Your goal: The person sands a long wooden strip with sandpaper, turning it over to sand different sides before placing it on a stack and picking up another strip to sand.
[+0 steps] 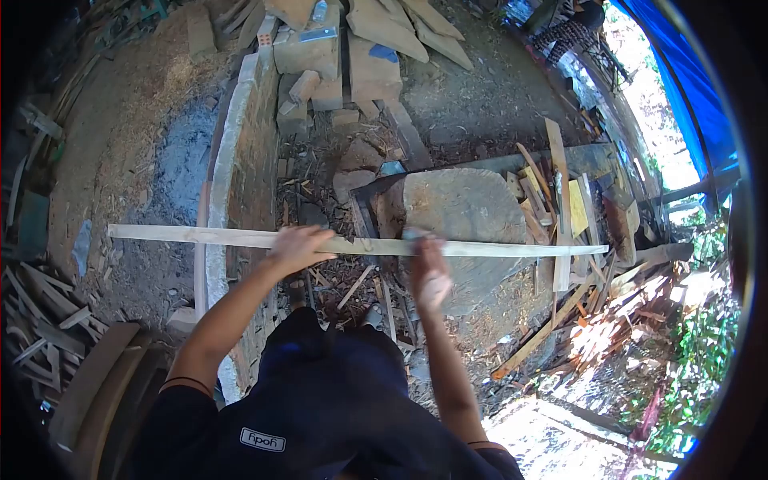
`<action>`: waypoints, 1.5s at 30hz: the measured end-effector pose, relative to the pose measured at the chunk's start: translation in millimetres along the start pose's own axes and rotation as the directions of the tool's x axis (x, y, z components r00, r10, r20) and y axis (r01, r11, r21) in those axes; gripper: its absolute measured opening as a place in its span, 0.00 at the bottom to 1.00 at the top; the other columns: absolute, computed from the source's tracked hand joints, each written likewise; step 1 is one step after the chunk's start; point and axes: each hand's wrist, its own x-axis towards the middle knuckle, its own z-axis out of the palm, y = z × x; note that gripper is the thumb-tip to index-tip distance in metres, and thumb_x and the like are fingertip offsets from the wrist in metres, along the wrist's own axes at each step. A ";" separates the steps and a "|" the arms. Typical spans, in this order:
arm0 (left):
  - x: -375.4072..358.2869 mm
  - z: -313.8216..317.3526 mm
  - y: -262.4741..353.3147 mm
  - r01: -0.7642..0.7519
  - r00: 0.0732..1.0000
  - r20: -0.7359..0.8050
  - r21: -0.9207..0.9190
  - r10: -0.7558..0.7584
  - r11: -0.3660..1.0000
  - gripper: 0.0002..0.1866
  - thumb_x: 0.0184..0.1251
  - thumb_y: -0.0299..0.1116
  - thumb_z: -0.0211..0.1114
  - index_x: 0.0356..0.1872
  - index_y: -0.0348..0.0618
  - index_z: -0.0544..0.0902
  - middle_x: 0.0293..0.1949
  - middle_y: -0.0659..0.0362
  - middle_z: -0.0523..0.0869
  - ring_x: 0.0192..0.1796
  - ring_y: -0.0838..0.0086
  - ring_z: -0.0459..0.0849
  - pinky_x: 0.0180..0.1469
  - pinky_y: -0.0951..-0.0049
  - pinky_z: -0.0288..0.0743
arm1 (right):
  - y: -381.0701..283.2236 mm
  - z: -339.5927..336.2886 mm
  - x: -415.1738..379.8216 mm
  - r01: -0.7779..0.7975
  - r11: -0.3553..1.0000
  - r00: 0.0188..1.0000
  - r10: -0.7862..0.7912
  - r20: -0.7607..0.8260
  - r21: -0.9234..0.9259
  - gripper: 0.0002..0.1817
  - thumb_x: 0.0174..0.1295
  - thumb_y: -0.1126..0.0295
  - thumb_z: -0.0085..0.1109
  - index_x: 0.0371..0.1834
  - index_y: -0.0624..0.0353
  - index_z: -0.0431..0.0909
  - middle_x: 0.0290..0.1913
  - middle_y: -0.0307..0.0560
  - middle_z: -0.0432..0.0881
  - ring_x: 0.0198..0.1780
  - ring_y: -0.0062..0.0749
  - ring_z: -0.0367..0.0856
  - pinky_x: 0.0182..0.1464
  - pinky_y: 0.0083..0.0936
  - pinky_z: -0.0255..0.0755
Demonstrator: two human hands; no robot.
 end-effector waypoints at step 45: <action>-11.0 -13.1 -40.3 0.019 1.000 -0.020 0.128 -0.016 0.992 0.32 0.60 0.63 0.66 0.65 0.68 0.80 0.40 0.60 0.85 0.45 0.60 0.88 0.43 0.55 0.80 | 66.2 -21.1 2.1 -0.247 0.959 0.965 0.230 -0.125 -0.140 0.15 0.61 0.75 0.62 0.51 0.60 0.86 0.52 0.52 0.88 0.57 0.40 0.87 0.61 0.31 0.79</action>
